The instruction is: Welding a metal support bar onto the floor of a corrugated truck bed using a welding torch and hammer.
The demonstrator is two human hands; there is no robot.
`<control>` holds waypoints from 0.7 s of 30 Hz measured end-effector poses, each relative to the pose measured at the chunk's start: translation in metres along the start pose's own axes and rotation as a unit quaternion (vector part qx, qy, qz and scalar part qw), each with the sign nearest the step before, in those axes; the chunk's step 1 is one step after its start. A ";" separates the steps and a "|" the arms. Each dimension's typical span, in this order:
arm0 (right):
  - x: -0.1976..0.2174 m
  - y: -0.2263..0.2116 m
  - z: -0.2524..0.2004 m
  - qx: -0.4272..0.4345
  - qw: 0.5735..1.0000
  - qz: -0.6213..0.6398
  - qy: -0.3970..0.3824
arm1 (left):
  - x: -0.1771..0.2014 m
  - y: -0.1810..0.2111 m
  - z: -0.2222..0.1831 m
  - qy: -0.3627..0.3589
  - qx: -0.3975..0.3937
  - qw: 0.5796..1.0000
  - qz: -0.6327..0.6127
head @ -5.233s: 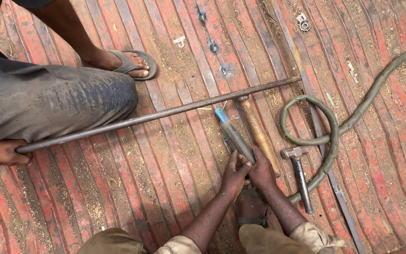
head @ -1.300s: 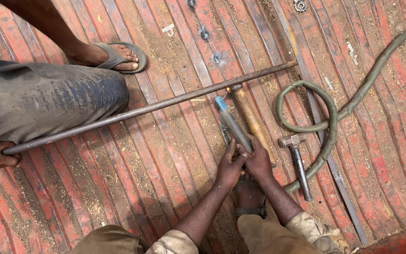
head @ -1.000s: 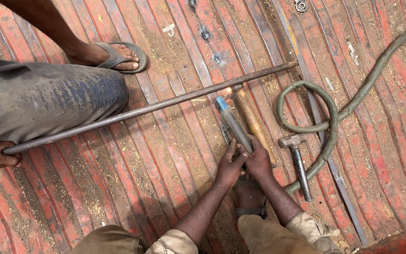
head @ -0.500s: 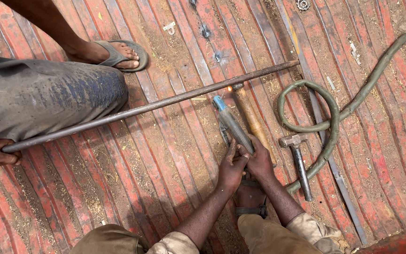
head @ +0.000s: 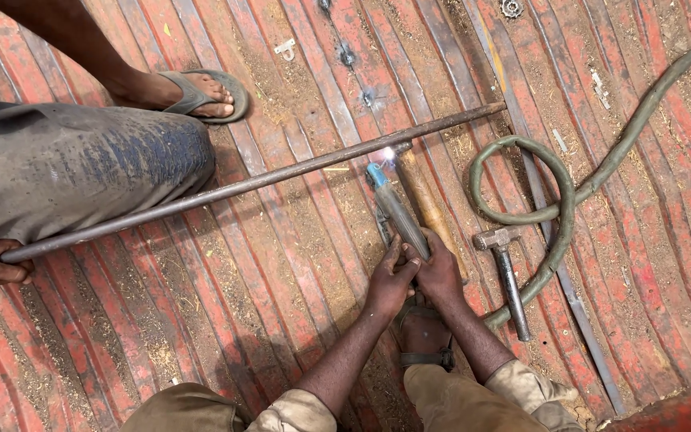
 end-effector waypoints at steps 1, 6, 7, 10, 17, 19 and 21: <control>0.000 0.001 0.000 0.001 1.000 0.000 0.000 | 0.001 0.000 0.000 0.001 0.000 1.000 0.000; -0.002 0.001 0.001 -0.003 1.000 0.006 -0.006 | 0.002 0.002 -0.001 -0.004 0.013 1.000 0.002; -0.001 0.002 0.001 -0.004 1.000 0.006 -0.006 | 0.002 0.002 -0.002 -0.004 0.013 1.000 0.002; -0.001 -0.001 -0.002 -0.005 1.000 -0.007 -0.011 | -0.002 0.002 -0.004 -0.012 0.016 1.000 0.004; -0.014 -0.007 -0.037 0.086 0.993 -0.073 -0.033 | -0.001 -0.009 -0.029 0.072 -0.038 0.994 -0.072; -0.023 0.006 -0.053 0.128 0.988 -0.068 -0.053 | 0.004 0.007 -0.056 0.065 -0.043 0.995 -0.065; -0.033 -0.005 -0.065 0.260 0.951 -0.101 -0.133 | 0.016 0.014 -0.089 0.071 0.183 0.973 -0.122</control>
Point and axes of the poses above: each hand's wrist, its own z-axis towards the middle knuckle, its own x-axis out of the back of the hand, y = z × x, the point moved 7 cm from there along z, towards the middle knuckle, and after that the axes turned 15 degrees about -y, right-handed, at the moved point
